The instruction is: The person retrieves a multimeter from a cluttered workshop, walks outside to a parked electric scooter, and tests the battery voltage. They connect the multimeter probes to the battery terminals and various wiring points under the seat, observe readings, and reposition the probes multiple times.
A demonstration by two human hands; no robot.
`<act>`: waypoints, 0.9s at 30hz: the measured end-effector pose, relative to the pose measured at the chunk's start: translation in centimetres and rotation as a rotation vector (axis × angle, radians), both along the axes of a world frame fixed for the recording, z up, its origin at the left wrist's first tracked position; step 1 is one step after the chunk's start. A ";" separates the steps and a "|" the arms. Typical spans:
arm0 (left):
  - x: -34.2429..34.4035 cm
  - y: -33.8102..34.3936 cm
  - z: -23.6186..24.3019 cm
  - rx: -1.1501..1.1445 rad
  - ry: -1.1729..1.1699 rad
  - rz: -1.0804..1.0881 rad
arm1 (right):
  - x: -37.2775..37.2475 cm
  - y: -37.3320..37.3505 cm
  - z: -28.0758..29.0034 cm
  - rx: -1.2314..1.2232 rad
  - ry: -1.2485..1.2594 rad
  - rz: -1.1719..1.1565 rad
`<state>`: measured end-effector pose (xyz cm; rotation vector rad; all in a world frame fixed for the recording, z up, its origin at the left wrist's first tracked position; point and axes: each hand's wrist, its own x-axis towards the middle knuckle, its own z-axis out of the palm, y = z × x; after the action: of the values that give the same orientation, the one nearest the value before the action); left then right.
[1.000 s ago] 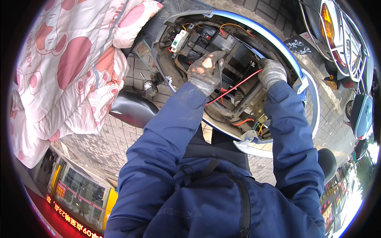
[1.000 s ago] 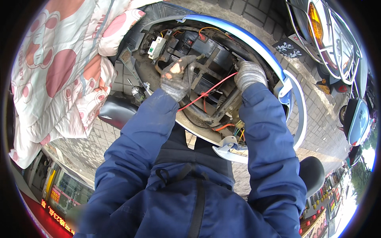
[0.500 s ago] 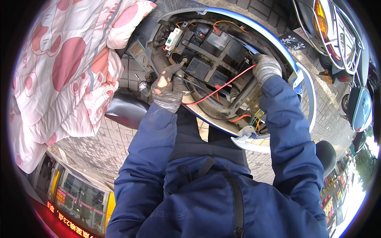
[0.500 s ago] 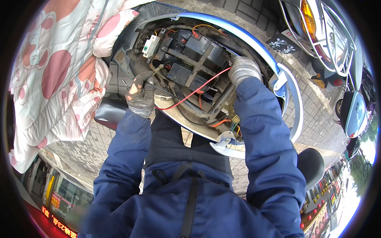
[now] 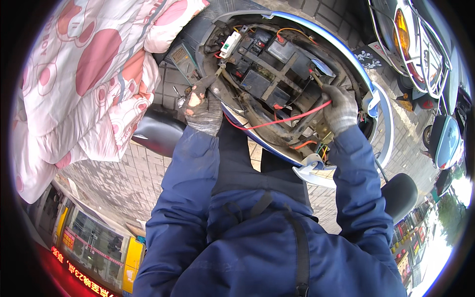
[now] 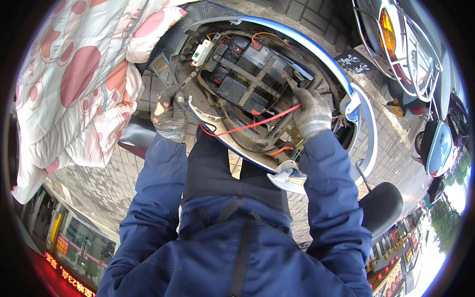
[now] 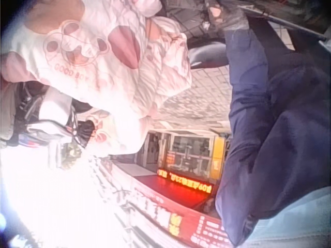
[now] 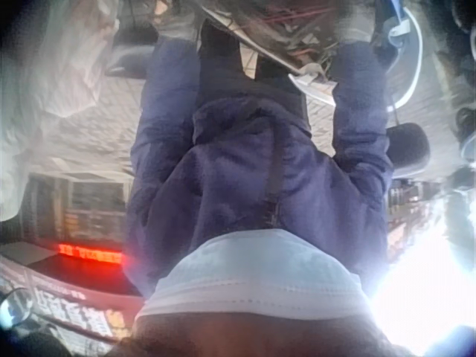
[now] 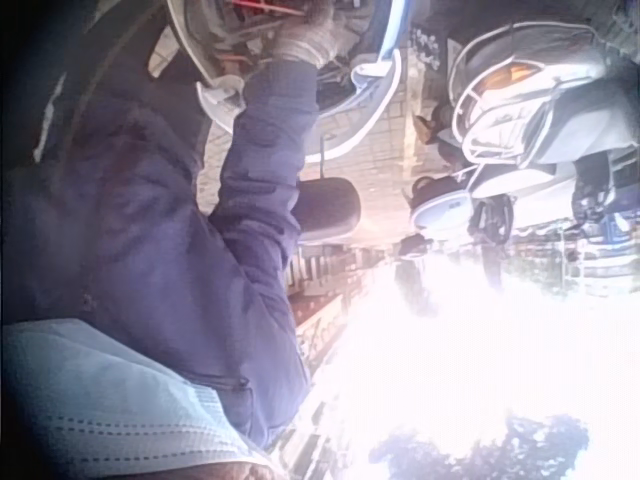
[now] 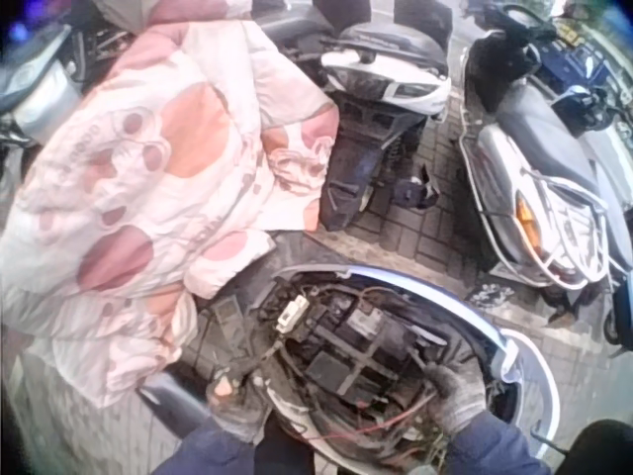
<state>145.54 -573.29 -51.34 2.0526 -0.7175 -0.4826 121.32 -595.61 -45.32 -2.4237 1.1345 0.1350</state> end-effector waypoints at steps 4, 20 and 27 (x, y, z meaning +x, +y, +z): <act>0.0 1.0 -1.5 -0.543 0.997 0.355 | -0.2 4.2 5.2 -0.052 -0.202 -0.056; 1.9 0.3 -1.6 -0.059 0.525 0.185 | -4.7 10.9 14.6 0.243 -0.173 -0.211; 0.7 -1.2 0.0 -0.148 0.551 0.270 | -6.3 11.3 15.5 0.277 -0.136 -0.225</act>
<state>146.28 -574.48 -51.38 1.7263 -0.1385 -0.7682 115.02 -584.27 -29.86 -2.0188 1.2286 0.0504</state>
